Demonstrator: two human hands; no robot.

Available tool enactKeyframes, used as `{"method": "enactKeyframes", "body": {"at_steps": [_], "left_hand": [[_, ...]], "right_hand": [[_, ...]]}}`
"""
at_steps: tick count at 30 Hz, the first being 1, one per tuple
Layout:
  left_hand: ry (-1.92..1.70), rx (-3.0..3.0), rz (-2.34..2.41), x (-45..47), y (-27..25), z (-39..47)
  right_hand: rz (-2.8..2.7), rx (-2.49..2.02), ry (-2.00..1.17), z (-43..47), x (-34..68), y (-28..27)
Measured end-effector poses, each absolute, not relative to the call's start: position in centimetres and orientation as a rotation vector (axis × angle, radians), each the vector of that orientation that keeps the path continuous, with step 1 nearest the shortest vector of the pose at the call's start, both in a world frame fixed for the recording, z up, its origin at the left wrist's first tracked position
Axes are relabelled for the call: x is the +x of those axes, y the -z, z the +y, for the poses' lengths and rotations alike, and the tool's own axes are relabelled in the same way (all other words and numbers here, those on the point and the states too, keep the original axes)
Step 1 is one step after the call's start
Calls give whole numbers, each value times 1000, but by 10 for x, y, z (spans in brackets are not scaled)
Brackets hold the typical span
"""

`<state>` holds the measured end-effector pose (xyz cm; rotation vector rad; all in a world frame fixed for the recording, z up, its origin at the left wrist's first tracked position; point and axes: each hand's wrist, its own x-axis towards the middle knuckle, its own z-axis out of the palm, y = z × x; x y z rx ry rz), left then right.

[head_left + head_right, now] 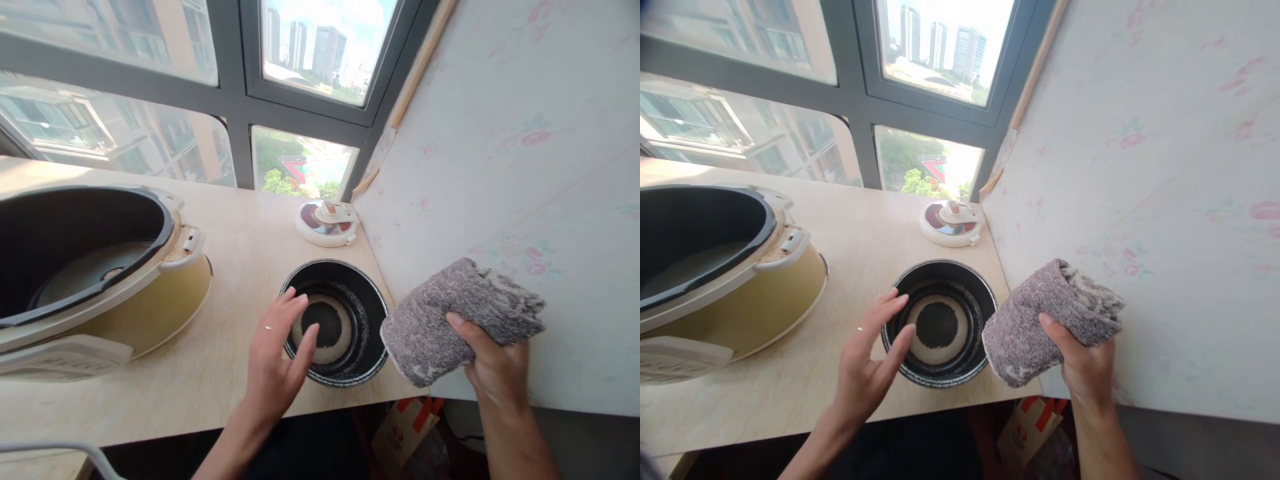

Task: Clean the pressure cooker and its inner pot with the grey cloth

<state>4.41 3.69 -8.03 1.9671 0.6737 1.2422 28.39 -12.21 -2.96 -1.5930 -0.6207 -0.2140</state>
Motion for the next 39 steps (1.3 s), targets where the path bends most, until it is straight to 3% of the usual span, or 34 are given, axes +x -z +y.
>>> {"method": "enactKeyframes", "body": {"at_steps": [4, 7, 18, 29, 39], "left_hand": [[-762, 2439, 71, 53, 70, 6], [-650, 2688, 109, 60, 81, -5], [-1288, 2512, 283, 50, 71, 33], [-1349, 2125, 682, 61, 54, 58], [-1389, 1765, 739, 47, 74, 78]], "right_hand": [[-532, -1482, 337, -122, 269, 17], [-508, -1486, 368, -122, 270, 16], [-388, -1474, 357, -140, 261, 27], [-1457, -1779, 454, -89, 181, 26], [-1302, -1702, 300, -43, 202, 13]]}}
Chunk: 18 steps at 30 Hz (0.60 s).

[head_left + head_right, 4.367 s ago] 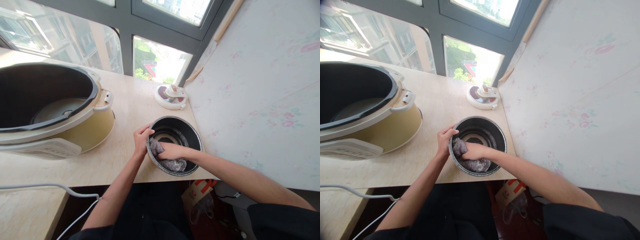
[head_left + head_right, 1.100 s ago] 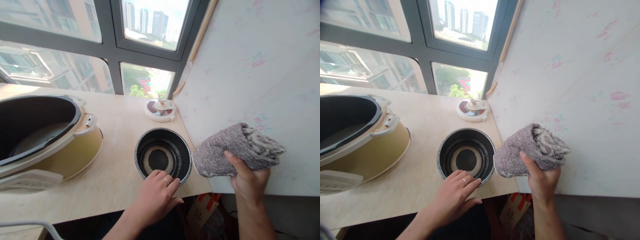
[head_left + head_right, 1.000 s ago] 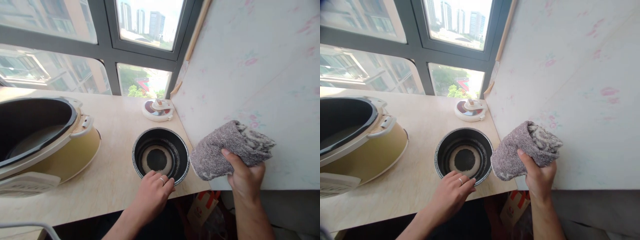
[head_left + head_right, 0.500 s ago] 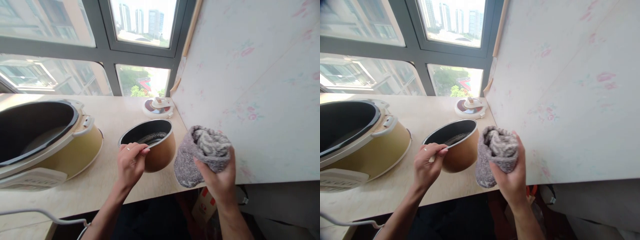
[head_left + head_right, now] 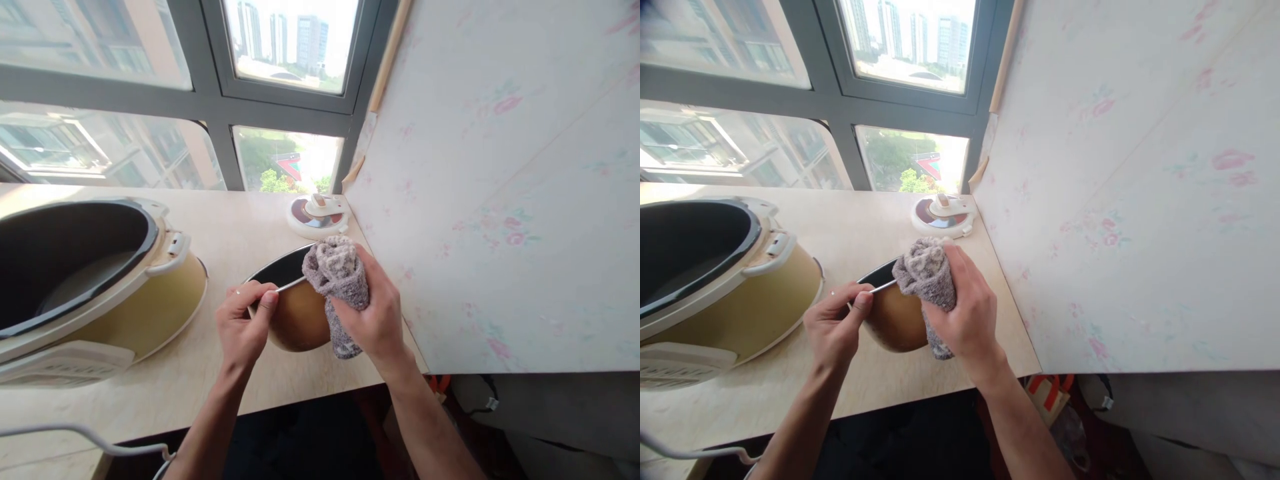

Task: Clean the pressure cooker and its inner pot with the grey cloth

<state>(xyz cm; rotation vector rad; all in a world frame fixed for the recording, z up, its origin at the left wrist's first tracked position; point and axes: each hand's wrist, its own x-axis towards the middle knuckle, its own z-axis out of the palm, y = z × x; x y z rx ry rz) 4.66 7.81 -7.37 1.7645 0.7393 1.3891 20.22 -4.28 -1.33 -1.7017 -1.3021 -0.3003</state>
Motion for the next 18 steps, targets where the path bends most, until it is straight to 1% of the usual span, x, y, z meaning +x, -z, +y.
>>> {"method": "enactKeyframes", "body": {"at_steps": [6, 10, 13, 18], "left_hand": [[-1478, 1499, 666, 34, 95, 96], [-1481, 1395, 531, 29, 98, 108], [-1459, 1348, 426, 28, 104, 116], [-1533, 1272, 430, 34, 124, 117]], "right_hand": [[-1096, -1799, 106, -22, 249, 26], [-1037, -1791, -196, -11, 285, 52], [-998, -1724, -355, -7, 302, 66], [-1038, -1560, -546, -17, 306, 56]]}}
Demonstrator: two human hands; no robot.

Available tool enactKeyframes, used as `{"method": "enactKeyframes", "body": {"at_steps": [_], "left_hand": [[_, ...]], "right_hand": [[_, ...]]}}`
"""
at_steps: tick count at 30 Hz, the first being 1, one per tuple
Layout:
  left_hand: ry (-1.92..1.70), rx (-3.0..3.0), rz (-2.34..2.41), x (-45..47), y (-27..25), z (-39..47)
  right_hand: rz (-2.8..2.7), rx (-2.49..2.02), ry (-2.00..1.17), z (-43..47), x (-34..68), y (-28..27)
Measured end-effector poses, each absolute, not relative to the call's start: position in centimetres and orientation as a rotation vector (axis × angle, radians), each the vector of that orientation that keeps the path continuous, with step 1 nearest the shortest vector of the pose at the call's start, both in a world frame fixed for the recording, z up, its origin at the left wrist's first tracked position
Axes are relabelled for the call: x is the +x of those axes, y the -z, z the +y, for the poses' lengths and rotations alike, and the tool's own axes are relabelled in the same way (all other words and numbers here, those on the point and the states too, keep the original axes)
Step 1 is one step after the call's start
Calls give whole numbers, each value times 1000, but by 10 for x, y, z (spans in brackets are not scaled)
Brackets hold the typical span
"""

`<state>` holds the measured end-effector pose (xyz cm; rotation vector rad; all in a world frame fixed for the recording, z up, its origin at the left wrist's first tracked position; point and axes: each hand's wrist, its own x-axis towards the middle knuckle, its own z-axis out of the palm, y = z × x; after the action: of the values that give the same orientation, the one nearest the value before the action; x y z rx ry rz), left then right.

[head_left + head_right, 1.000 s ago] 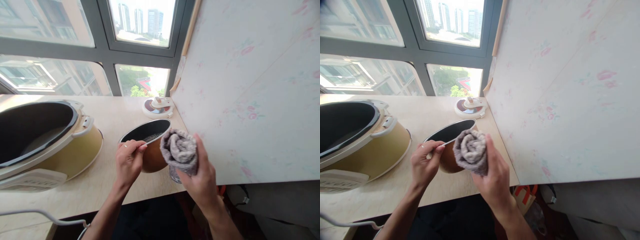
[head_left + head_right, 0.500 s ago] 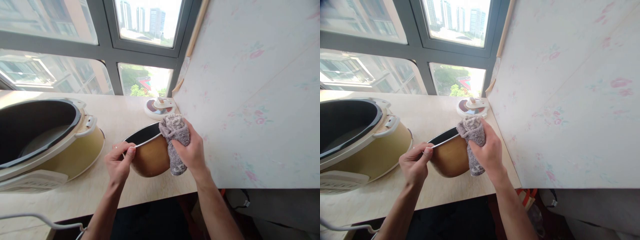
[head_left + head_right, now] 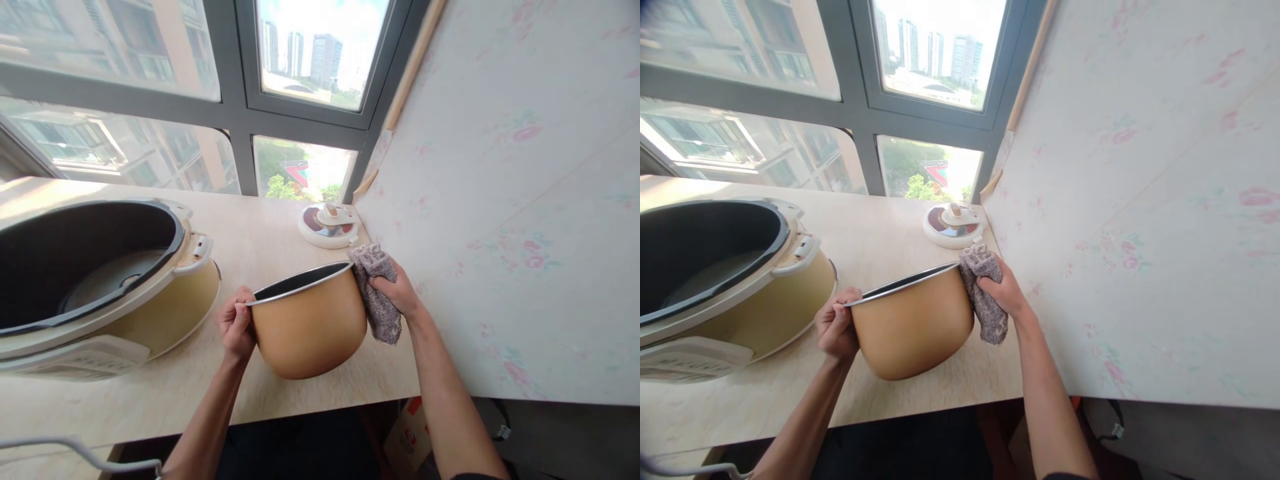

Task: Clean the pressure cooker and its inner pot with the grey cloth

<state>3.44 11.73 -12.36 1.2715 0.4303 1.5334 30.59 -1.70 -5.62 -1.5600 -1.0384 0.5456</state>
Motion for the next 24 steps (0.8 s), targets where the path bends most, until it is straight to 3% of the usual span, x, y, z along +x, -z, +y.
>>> {"method": "enactKeyframes", "body": {"at_steps": [10, 15, 19, 24], "left_hand": [[-1490, 1245, 731, 48, 150, 88], [-1374, 1505, 905, 39, 154, 93], [-1428, 1751, 852, 26, 129, 90], [-1323, 2081, 538, 19, 60, 74]], "right_hand": [[-1243, -1517, -904, -50, 298, -3], [-1247, -1523, -872, -47, 288, -10], [-1284, -1548, -748, -41, 280, -9], [-1321, -1581, -708, -46, 270, -11]]}}
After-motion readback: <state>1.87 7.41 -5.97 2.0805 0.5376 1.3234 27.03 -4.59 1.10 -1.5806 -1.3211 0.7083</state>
